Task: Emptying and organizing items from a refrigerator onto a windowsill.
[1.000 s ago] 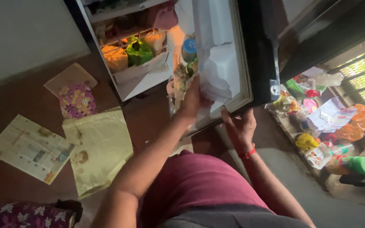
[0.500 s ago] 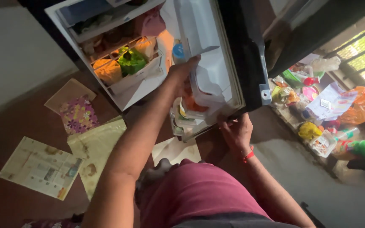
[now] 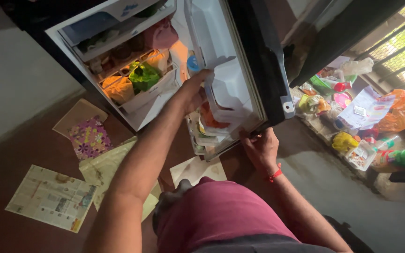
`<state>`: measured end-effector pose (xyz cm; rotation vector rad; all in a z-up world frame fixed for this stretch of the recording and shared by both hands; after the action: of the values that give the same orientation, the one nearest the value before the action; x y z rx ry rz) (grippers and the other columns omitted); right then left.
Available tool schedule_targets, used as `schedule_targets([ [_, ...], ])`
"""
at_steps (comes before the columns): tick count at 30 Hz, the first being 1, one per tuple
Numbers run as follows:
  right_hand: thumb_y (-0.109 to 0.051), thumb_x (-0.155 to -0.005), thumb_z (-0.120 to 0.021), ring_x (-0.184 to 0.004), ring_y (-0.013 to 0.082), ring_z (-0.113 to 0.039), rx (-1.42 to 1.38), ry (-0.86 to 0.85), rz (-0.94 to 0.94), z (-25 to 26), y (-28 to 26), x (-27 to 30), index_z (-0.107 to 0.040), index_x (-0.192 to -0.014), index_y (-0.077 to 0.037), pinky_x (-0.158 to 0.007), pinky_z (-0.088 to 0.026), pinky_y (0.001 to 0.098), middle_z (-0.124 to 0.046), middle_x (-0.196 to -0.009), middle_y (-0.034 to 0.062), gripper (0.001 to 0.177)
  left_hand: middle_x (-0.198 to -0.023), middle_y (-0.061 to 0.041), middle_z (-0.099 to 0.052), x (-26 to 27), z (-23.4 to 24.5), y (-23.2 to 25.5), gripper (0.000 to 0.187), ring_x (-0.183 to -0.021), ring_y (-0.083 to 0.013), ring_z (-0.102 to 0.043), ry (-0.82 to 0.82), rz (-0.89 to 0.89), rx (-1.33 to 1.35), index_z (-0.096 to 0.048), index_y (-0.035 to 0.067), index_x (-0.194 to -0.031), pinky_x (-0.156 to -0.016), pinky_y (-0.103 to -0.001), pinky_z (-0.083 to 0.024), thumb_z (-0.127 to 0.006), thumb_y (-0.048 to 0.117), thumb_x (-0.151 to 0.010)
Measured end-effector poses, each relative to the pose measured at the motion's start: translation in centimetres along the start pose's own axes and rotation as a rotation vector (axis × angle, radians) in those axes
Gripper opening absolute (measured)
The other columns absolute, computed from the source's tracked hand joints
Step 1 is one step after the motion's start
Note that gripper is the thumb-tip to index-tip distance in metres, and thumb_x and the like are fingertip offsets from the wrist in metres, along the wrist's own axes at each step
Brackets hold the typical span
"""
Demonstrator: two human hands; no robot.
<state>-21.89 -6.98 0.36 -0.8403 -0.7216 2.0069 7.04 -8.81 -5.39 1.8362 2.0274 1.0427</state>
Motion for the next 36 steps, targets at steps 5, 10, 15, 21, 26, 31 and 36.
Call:
schedule_targets([
  [5, -0.026, -0.083, -0.085, -0.066, 0.0175, -0.066, 0.028, -0.011, -0.028, 0.1, -0.5, -0.2, -0.058, -0.107, -0.005, -0.064, -0.056, 0.0330, -0.068, -0.078, 0.0062, 0.041, -0.118, -0.009, -0.069, 0.4, -0.6, -0.3, 0.052, -0.108, -0.0260, -0.069, -0.009, 0.067, 0.025, -0.057, 0.006, -0.133, -0.097, -0.044, -0.058, -0.061, 0.039, -0.093],
  [10, -0.028, -0.084, -0.085, -0.065, 0.0168, -0.066, 0.015, -0.005, 0.006, 0.3, -0.4, -0.2, -0.057, -0.109, -0.005, -0.063, -0.056, 0.0323, -0.067, -0.078, 0.0063, 0.044, -0.114, -0.008, -0.071, 1.5, -1.5, -0.2, 0.052, -0.109, -0.0263, -0.069, 0.016, 0.044, 0.013, -0.061, 0.009, -0.129, -0.099, -0.045, -0.057, -0.064, 0.043, -0.089],
  [15, -0.028, -0.083, -0.084, -0.068, 0.0191, -0.070, 0.054, -0.002, 0.038, 0.4, -0.4, -0.3, -0.061, -0.110, -0.006, -0.064, -0.056, 0.0341, -0.071, -0.083, 0.0078, 0.042, -0.084, -0.002, -0.065, -0.8, 0.9, -1.4, 0.036, -0.067, -0.0169, -0.059, 0.057, 0.029, -0.078, -0.069, 0.011, -0.104, -0.063, -0.034, -0.047, -0.066, 0.045, -0.095],
  [21, -0.029, -0.084, -0.082, -0.071, 0.0208, -0.073, -0.006, -0.021, 0.015, 0.6, -0.3, -0.4, -0.062, -0.115, -0.006, -0.065, -0.058, 0.0352, -0.073, -0.089, 0.0083, 0.044, -0.088, -0.001, -0.064, -1.3, 1.8, -1.6, 0.032, -0.071, -0.0158, -0.062, 0.006, -0.042, -0.048, -0.065, 0.009, -0.106, -0.064, -0.033, -0.050, -0.067, 0.040, -0.100],
  [26, -0.029, -0.083, -0.082, -0.076, 0.0247, -0.073, 0.044, -0.028, 0.056, 0.3, 1.5, -0.2, -0.062, -0.115, -0.006, -0.068, -0.058, 0.0382, -0.072, -0.091, 0.0112, 0.044, -0.108, -0.010, -0.069, 0.0, -0.1, 3.1, 0.064, -0.086, -0.0197, -0.069, 0.100, 0.060, -0.298, -0.060, 0.009, -0.131, -0.079, -0.033, -0.059, -0.058, 0.057, -0.089],
  [31, -0.027, -0.076, -0.084, -0.076, 0.0329, -0.069, 0.129, -0.003, 0.107, -0.9, 7.6, 0.6, -0.060, -0.112, -0.005, -0.068, -0.056, 0.0430, -0.069, -0.086, 0.0150, 0.049, -0.111, -0.013, -0.067, -8.0, 5.2, 9.4, 0.094, -0.081, -0.0273, -0.065, 0.386, 0.005, -0.483, -0.061, 0.003, -0.141, -0.075, -0.039, -0.060, -0.059, 0.074, -0.079],
  [36, -0.031, -0.072, -0.086, -0.081, 0.0377, -0.071, 0.257, -0.040, 0.108, -1.9, 11.8, 1.3, -0.066, -0.104, -0.008, -0.069, -0.057, 0.0463, -0.072, -0.090, 0.0170, 0.044, -0.123, -0.016, -0.067, -14.7, 7.2, 15.7, 0.091, -0.089, -0.0263, -0.067, 0.415, -0.092, -0.376, -0.041, 0.007, -0.148, -0.079, -0.035, -0.061, -0.063, 0.071, -0.087],
])
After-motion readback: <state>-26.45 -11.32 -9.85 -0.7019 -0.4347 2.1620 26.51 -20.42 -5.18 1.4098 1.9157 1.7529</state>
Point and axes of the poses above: each hand's wrist, its own x-axis away from the middle knuckle, its own z-axis out of the back of the hand, y = z × x, the point moved 3 cm from there along -x, towards the middle knuckle
